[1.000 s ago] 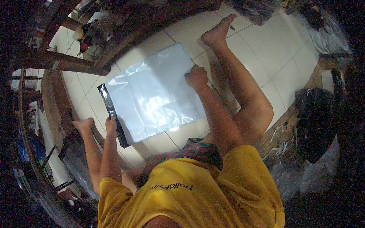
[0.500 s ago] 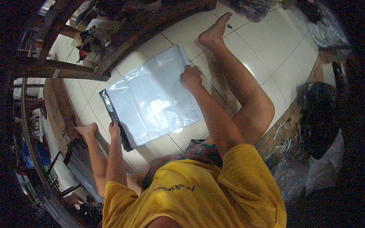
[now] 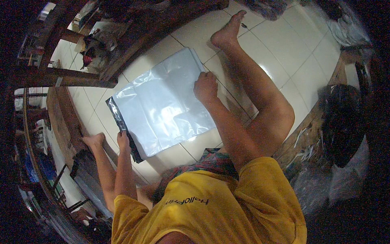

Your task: The person sits on the floor and repeatedly folds a white plastic shipping bag, places a dark folded item inside, and seals the bag. The process is repeated multiple times with the same bag and item.

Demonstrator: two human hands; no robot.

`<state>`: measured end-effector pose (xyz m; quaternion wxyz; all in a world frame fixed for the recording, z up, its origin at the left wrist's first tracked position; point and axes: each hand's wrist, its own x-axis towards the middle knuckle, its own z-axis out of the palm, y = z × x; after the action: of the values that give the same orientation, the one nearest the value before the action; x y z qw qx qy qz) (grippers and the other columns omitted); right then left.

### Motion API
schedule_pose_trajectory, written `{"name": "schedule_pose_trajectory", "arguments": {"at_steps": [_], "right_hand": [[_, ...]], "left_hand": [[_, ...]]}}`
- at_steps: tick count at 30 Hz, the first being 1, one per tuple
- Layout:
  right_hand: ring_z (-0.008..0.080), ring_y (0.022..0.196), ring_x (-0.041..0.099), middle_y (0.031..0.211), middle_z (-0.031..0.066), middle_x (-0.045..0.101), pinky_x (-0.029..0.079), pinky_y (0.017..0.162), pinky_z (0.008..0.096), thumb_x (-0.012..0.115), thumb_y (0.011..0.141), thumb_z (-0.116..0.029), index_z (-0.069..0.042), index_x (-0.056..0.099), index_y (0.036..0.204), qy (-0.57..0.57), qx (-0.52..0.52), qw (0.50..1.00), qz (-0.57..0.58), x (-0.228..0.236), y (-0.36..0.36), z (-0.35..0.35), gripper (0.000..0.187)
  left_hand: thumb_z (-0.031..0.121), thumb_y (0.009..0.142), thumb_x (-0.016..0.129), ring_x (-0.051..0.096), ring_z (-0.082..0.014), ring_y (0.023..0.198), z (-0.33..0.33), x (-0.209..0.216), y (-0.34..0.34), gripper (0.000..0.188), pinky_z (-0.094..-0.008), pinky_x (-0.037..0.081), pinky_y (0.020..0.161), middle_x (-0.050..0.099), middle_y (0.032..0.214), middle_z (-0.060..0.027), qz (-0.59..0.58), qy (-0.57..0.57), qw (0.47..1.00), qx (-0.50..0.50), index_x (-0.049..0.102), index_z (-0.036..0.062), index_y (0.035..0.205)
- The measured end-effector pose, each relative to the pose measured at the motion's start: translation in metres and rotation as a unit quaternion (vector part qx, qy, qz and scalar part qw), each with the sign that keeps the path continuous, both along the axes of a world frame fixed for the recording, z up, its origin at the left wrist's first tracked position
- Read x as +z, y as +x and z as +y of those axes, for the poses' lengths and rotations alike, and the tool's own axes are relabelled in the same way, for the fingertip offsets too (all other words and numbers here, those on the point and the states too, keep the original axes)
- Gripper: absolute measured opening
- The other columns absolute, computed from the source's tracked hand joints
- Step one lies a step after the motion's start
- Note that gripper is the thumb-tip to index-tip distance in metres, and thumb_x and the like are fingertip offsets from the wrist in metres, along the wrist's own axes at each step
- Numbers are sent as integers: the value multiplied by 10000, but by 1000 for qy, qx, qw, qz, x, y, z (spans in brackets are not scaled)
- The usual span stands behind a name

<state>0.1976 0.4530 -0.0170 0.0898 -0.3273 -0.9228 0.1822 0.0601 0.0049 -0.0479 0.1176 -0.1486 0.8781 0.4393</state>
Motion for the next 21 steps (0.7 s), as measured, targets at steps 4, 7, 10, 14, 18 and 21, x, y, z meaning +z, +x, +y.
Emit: {"name": "schedule_pose_trajectory", "arguments": {"at_steps": [4,7,10,14,18,21], "right_hand": [[409,1003,646,1027,248,632,575,804,508,652,862,-222,21,598,1069,-53,-22,996,-63,14,-8,1,324],[421,1004,660,1067,269,642,573,820,524,637,878,-256,36,587,1111,-73,-49,992,-88,13,-14,3,378],[464,996,656,1102,304,638,559,857,542,617,892,-289,64,566,1156,-117,-43,988,-89,-6,-20,14,444],[495,1017,647,1112,336,631,528,928,541,623,895,-298,95,538,1178,-180,-34,982,-36,3,-14,12,492],[477,1047,646,1090,352,633,512,949,537,655,876,-265,110,520,1169,-282,-88,955,-20,22,-1,21,494],[460,1091,639,1132,325,646,503,964,513,682,886,-288,58,535,1212,-278,-110,954,-29,14,4,27,497]], "left_hand": [[206,971,562,523,-174,734,-12,-12,-5,274,-360,447,680,598,827,-73,6,-18,1000,-6,612,-51,1055],[202,969,562,528,-168,742,-15,-17,-6,268,-356,449,686,604,836,-73,22,-28,999,-11,609,-49,1049],[206,972,565,531,-159,731,-13,-14,-8,258,-344,448,674,594,832,-56,20,-28,999,-31,608,-35,1053],[192,977,564,527,-152,745,-14,-14,-7,242,-333,442,685,592,849,-43,1,-3,1000,-13,605,-25,1077],[172,982,557,507,-145,774,-13,-10,-6,231,-321,431,716,587,870,-42,-15,20,1000,-8,601,-24,1095],[178,985,556,492,-143,771,-5,-6,-3,228,-316,425,717,570,861,-37,2,13,1000,3,601,-21,1087]]}}
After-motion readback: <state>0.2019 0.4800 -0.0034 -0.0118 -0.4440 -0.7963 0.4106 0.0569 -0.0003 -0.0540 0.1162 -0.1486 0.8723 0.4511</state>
